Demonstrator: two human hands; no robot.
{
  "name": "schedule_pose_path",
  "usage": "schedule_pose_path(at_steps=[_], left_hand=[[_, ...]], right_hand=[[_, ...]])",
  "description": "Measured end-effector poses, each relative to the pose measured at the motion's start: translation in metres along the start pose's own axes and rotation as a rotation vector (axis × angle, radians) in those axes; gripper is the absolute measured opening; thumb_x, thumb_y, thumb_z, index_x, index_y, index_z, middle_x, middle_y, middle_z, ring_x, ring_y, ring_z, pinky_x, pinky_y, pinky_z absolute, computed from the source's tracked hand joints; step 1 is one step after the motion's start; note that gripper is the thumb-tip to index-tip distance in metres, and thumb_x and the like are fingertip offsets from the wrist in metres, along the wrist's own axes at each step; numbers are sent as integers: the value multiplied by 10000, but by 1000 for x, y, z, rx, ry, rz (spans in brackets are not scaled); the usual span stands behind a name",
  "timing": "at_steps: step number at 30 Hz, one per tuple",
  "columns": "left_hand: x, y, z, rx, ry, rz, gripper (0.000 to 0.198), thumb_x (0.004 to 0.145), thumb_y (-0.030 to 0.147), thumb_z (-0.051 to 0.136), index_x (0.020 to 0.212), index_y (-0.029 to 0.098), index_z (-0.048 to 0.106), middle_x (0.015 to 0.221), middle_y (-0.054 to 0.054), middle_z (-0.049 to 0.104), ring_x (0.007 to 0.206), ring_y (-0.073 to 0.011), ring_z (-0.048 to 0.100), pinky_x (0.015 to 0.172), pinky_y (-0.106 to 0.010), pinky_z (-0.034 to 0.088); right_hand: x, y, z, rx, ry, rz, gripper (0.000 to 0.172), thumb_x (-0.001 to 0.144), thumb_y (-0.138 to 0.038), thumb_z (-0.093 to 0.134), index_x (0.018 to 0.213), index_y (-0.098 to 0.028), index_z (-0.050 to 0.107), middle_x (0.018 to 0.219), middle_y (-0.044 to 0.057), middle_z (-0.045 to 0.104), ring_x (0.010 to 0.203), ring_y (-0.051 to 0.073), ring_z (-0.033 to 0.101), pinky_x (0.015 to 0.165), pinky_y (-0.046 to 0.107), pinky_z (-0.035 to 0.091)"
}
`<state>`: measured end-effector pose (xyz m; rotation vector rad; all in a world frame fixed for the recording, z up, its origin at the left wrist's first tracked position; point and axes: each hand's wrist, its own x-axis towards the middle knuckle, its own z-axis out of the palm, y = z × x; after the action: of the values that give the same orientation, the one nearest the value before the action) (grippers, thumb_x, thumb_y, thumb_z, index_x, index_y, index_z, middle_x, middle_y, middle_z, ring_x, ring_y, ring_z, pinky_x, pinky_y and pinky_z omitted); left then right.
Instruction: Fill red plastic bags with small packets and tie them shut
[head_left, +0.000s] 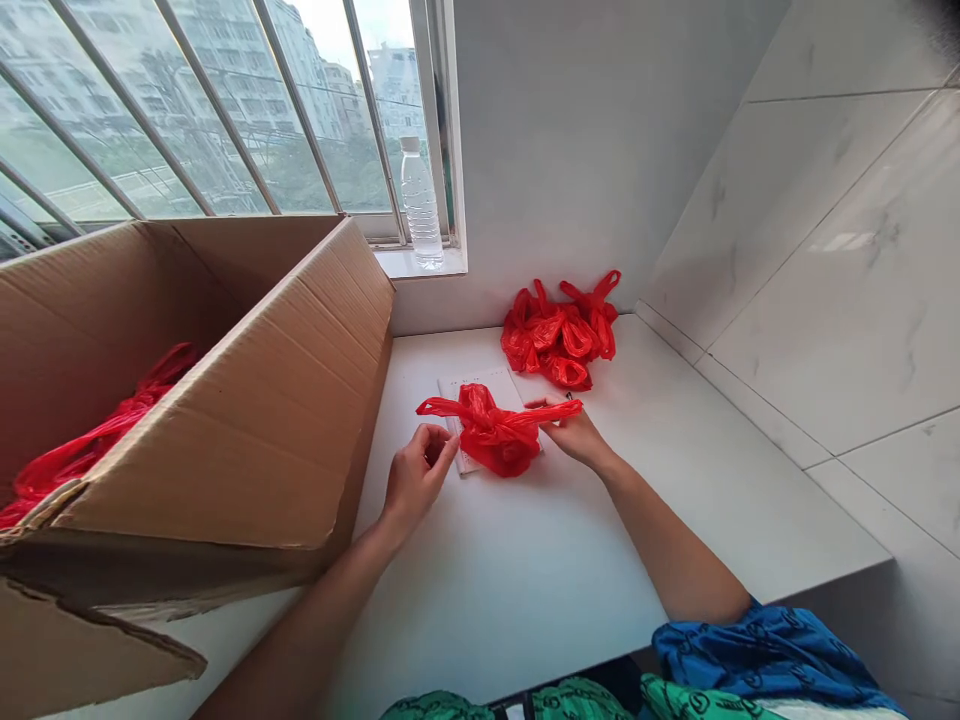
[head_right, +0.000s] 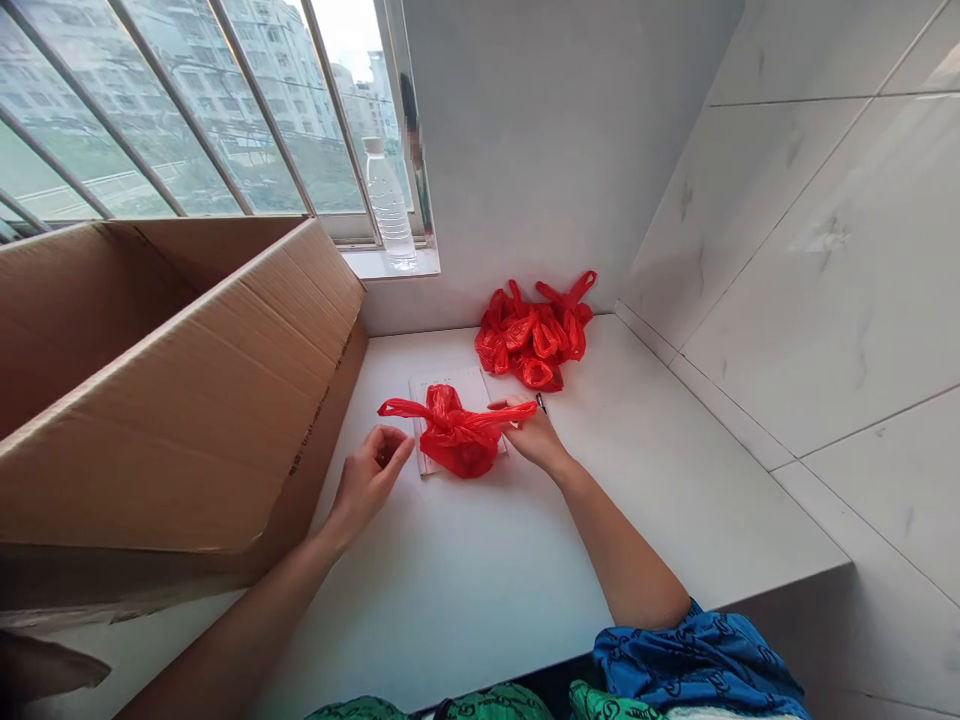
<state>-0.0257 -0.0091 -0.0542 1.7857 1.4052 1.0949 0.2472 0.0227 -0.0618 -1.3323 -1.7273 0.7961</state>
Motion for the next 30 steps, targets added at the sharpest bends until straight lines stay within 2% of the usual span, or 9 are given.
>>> schedule_pose_path(at_steps=[2,3,5,7,9,11,13,17,30], left_hand=[[4,15,2,56,101,113,252,951,441,529,867,206,566,767,3,607,643,-134,548,574,-244,419],[10,21,5,88,115,182,237,966,419,505,896,208,587,830,-17,639,723,-152,591,635,-255,457],[26,25,17,186,84,314,237,984,362,466,1057,207,630,1086,-76,678,1016,-209,627,877,-324,493],[44,18,33,319,-1,357,352,976,315,462,1283,192,584,1388,-129,571,1314,-280,494,1108,-452,364],[57,2,49,430,-95,272,480,959,306,481,1417,164,491,1533,-163,430,1442,-329,349,1174,-550,243],[62,-14,60,482,-154,191,552,960,331,478,1478,149,423,1576,-172,360,1480,-334,287,1189,-577,193],[63,-26,64,494,-167,174,585,971,369,456,1508,151,382,1591,-169,330,1491,-319,268,1200,-565,179],[60,-34,65,488,-146,194,589,974,394,430,1512,158,386,1591,-165,330,1492,-310,271,1208,-539,175],[61,-41,69,434,-106,224,567,968,379,441,1494,169,414,1582,-154,355,1477,-290,309,1217,-513,156]], right_hand=[[0,-6,3,9,-26,-51,396,836,-218,542,1219,-228,642,1271,71,642,1181,235,587,1000,405,476],[1,-9,7,17,-66,-83,486,832,-200,530,1314,-227,584,1369,80,587,1273,236,535,1060,414,443],[5,-13,20,17,-164,-147,664,823,-173,502,1479,-223,418,1538,85,429,1421,229,395,1161,423,353],[10,-11,37,-34,-227,-204,761,824,-174,484,1556,-183,277,1614,104,304,1484,227,293,1210,426,281],[15,-4,54,-160,-249,-223,772,842,-205,484,1566,-101,236,1625,150,264,1503,246,252,1228,441,235],[18,6,66,-330,-277,-206,752,879,-258,483,1558,-43,239,1626,179,238,1515,265,213,1240,473,175],[18,14,73,-477,-298,-204,735,915,-303,469,1560,-43,231,1634,169,197,1526,264,174,1244,513,100],[13,19,75,-625,-277,-226,726,951,-342,434,1575,-68,184,1643,146,142,1533,244,145,1231,558,-12],[12,15,75,-660,-309,-191,738,969,-373,406,1592,-105,115,1649,128,128,1535,258,131,1221,584,-5]])
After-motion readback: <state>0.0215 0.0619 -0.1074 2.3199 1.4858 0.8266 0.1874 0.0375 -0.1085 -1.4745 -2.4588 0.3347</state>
